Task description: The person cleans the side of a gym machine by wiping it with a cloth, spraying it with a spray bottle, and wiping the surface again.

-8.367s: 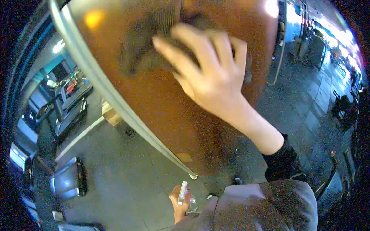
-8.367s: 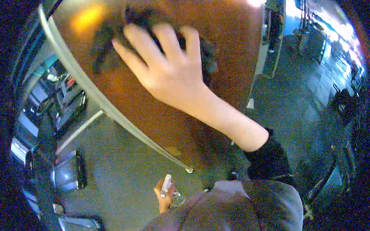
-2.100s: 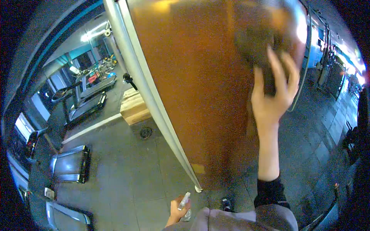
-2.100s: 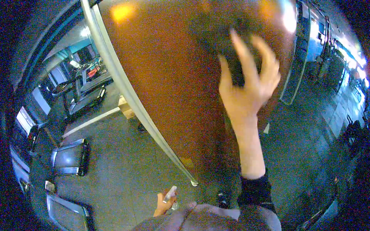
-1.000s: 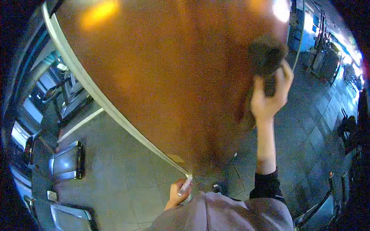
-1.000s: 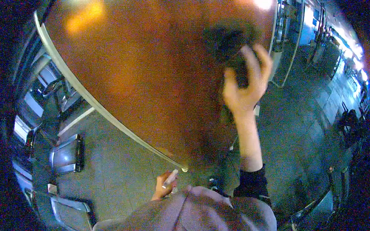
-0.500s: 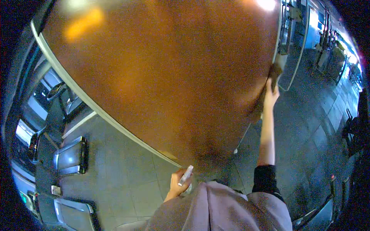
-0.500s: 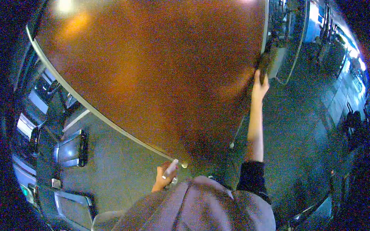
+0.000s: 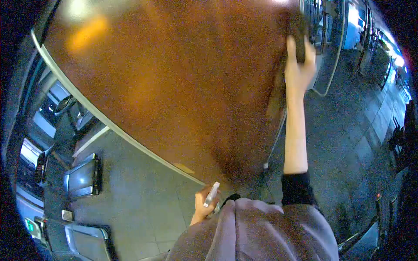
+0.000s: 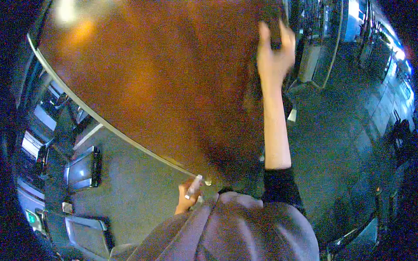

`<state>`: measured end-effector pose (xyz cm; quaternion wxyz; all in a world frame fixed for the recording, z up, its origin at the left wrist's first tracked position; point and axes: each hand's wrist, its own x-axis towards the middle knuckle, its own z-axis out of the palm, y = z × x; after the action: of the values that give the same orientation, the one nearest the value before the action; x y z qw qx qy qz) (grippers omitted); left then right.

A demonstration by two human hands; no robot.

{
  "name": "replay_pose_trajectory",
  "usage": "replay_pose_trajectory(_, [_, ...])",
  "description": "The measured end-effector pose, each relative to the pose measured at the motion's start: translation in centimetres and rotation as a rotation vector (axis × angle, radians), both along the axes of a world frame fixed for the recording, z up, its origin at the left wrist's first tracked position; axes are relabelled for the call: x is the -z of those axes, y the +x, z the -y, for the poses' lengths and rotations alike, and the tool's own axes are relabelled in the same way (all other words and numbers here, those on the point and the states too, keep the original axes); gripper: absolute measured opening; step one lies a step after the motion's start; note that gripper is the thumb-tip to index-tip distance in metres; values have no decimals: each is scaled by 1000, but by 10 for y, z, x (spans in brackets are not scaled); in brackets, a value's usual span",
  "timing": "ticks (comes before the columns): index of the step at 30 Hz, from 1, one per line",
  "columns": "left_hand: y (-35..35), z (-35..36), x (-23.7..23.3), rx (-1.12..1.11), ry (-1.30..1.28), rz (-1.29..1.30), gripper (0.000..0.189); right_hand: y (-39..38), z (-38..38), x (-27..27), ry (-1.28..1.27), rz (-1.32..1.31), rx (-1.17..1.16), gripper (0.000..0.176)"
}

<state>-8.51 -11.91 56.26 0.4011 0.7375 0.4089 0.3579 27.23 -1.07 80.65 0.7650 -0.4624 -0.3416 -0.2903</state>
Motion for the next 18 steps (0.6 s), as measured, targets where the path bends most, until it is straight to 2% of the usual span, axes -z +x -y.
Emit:
replay_pose_trajectory(1, [0,3,3,-18,-26,-6,21,-9,-7,-35,175,213,209,29])
replay_pose_trajectory(2, [0,4,5,-37,-49,-9,21,-38,0,-65,255,302,155,21])
replay_pose_trajectory(3, [-1,5,6,-58,-71,-13,20,-64,5,-84,252,437,241,28])
replay_pose_trajectory(4, [0,3,6,-77,-82,-13,20,-99,11,-78,54,447,204,29])
replay_pose_trajectory(5, [3,1,2,-81,-76,-11,20,-127,6,-72,51,522,327,23])
replay_pose_trajectory(7, [5,10,-7,-115,-42,-73,19,-175,5,-37,-20,678,305,30])
replay_pose_trajectory(10, [2,19,-8,-77,20,-82,20,-232,3,48,-146,916,187,32])
replay_pose_trajectory(12, [-4,24,1,-108,-12,-45,20,-242,1,105,-236,1128,243,30])
replay_pose_trajectory(14, [-18,32,4,-131,-43,-6,20,-244,7,157,-287,1188,185,35])
replay_pose_trajectory(16, [-33,40,-3,-195,15,-62,19,-222,23,185,-334,1216,38,41])
replay_pose_trajectory(17, [-41,44,-10,-191,17,-56,19,-209,28,198,-318,1247,117,45])
replay_pose_trajectory(18, [-49,54,-18,-283,-95,41,19,-191,32,215,-359,1239,119,47])
